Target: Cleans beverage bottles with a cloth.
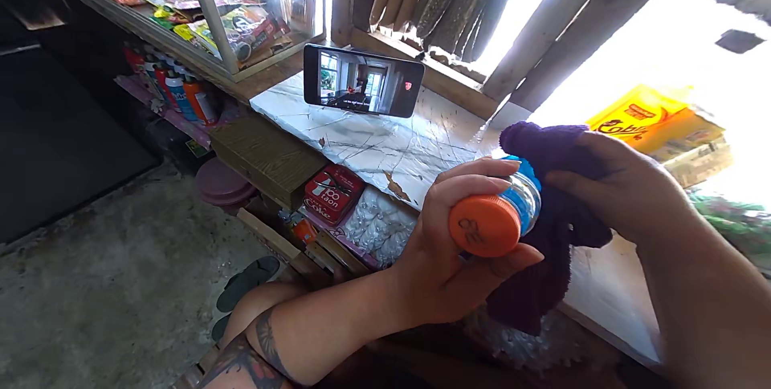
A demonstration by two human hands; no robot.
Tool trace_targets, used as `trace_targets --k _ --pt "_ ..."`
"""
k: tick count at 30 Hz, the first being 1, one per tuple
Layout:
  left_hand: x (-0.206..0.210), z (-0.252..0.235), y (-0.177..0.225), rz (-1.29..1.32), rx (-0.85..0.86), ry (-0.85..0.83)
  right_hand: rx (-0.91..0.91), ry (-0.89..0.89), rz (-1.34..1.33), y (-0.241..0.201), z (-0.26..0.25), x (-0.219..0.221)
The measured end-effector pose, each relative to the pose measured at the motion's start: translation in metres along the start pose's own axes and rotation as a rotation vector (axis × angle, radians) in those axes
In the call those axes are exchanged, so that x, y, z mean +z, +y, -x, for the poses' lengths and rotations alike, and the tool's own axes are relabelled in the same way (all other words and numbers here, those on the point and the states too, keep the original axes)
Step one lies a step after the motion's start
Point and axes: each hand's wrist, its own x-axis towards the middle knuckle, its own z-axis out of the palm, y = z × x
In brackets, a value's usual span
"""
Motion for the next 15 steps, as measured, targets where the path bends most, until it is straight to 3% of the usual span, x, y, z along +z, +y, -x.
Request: trace_targets --k 15 --pt "-0.0003 -0.0006 0.0015 -0.029 0.057 -0.138 -0.150 0.110 -0.070 -0.0037 0.0056 0.0061"
